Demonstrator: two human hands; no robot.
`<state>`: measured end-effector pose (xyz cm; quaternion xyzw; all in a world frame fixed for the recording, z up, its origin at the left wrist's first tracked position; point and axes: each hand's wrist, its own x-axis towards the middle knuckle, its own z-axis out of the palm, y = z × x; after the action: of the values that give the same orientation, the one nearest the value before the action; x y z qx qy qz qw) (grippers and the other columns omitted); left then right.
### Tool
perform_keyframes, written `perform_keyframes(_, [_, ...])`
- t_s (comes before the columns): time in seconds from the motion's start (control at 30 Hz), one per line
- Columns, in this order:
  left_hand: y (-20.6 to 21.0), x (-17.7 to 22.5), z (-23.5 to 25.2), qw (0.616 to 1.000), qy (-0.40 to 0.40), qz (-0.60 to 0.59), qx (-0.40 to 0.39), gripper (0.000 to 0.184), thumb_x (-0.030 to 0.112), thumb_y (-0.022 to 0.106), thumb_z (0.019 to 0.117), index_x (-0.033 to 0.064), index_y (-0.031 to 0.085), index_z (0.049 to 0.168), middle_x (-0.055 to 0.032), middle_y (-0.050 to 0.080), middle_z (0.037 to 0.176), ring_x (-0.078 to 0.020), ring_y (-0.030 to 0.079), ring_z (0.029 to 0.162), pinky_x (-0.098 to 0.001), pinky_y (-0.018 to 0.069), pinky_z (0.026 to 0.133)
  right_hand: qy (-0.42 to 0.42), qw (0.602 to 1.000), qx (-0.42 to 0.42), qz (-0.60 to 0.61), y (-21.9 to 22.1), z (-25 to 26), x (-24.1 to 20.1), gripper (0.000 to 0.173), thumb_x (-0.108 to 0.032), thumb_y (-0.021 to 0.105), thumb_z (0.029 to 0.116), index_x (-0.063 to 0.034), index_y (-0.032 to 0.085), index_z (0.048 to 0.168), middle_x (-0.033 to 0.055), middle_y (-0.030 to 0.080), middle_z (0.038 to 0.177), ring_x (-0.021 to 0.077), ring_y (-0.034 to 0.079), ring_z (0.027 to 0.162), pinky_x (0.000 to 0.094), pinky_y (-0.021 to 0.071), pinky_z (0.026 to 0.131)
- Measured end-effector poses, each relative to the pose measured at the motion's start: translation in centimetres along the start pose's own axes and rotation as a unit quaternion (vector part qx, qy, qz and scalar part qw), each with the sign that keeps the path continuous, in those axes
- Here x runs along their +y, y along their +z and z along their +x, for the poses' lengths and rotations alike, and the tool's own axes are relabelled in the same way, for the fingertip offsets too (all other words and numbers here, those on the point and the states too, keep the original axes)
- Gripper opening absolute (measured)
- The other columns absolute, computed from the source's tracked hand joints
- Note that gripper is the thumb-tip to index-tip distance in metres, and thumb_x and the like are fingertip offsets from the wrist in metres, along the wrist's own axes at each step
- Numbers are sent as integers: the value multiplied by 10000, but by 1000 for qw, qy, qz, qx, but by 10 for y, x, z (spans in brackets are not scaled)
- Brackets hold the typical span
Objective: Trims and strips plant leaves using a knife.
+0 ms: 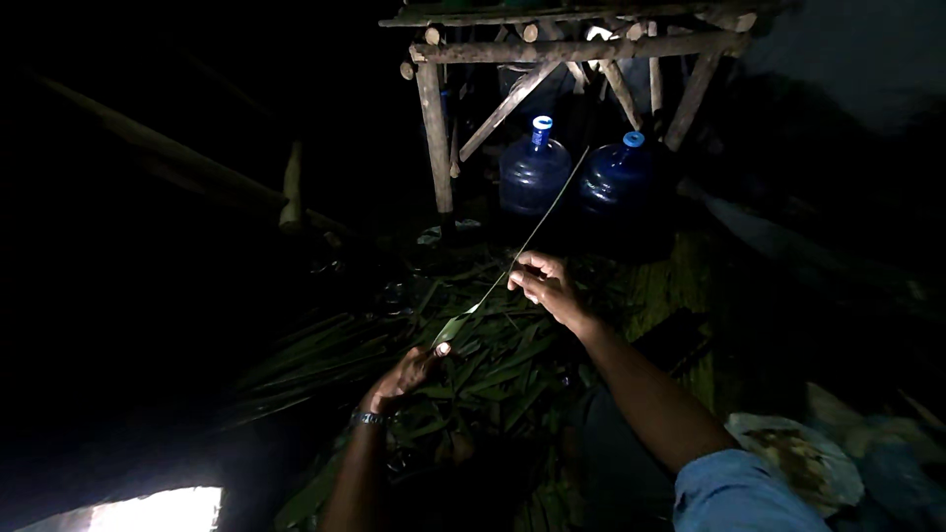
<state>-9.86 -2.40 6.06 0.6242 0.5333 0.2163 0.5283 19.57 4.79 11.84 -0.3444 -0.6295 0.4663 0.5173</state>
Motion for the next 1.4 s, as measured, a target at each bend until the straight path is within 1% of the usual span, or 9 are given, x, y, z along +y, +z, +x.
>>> perform_keyframes(0.53, [-27,-5,-12,994,-106,20,14,407,369,431,1100,56,634,1265,-63,676,1025,-122,639,878,-346,553,819,-26,984,151,88,-71,-2,-10,149,-44,588,990,-136,683,1060,22,700,838,9,425,433,132,356,395])
perform_keyframes(0.7, [-44,-25,-15,988,-144,7,61,452,400,410,1105,18,634,1198,-69,650,924,-127,618,777,-346,553,741,-14,961,244,130,-91,-2,-11,240,-44,497,1029,-161,621,1198,-10,679,835,4,415,424,136,378,396])
perform_keyframes(0.8, [-45,-29,-14,987,-119,-26,109,445,422,418,1097,46,655,1125,-12,613,775,-77,571,617,-273,526,583,-13,953,266,143,-95,-3,-9,206,-43,498,1041,-146,605,1183,-3,680,833,9,431,421,136,391,391])
perform_keyframes(0.9, [-28,-10,-4,988,-63,23,142,440,412,427,1098,47,667,1150,-3,596,796,-61,541,635,-266,505,611,18,989,135,60,-71,-7,-9,249,-62,531,994,-140,627,1210,1,666,801,16,420,437,152,375,405])
perform_keyframes(1.03, [8,7,19,979,0,163,123,514,420,423,1098,-5,619,1310,-218,679,1044,-310,665,951,-516,519,914,112,982,-142,-54,-8,-8,-8,584,-79,596,957,-45,431,1516,50,652,802,64,499,541,222,429,496])
perform_keyframes(1.17, [38,27,24,971,44,204,118,438,264,507,1073,-41,557,1384,-307,676,1141,-456,666,1089,-609,486,993,135,965,-223,-20,39,-13,-1,521,-61,627,966,-13,475,1461,29,660,776,20,491,545,173,400,504])
perform_keyframes(1.27, [39,16,26,983,89,130,99,527,363,575,1042,-26,540,1395,-251,679,1120,-358,676,1034,-542,517,959,130,973,-188,41,40,-10,1,275,-66,639,966,-49,601,1238,12,652,740,14,484,502,155,387,448])
perform_keyframes(1.37, [28,16,14,994,83,-54,48,452,363,529,1060,71,577,1402,-91,691,1185,-126,660,1042,-351,536,967,91,984,-147,49,22,-8,-4,255,-61,604,961,-58,617,1215,15,657,744,21,482,478,154,396,426])
perform_keyframes(1.4, [25,17,10,990,71,-115,43,413,368,452,1084,78,625,1322,-32,695,1082,-62,649,939,-284,550,879,77,988,-125,52,13,-8,-6,253,-68,600,957,-81,620,1209,6,659,746,17,483,469,150,409,422])
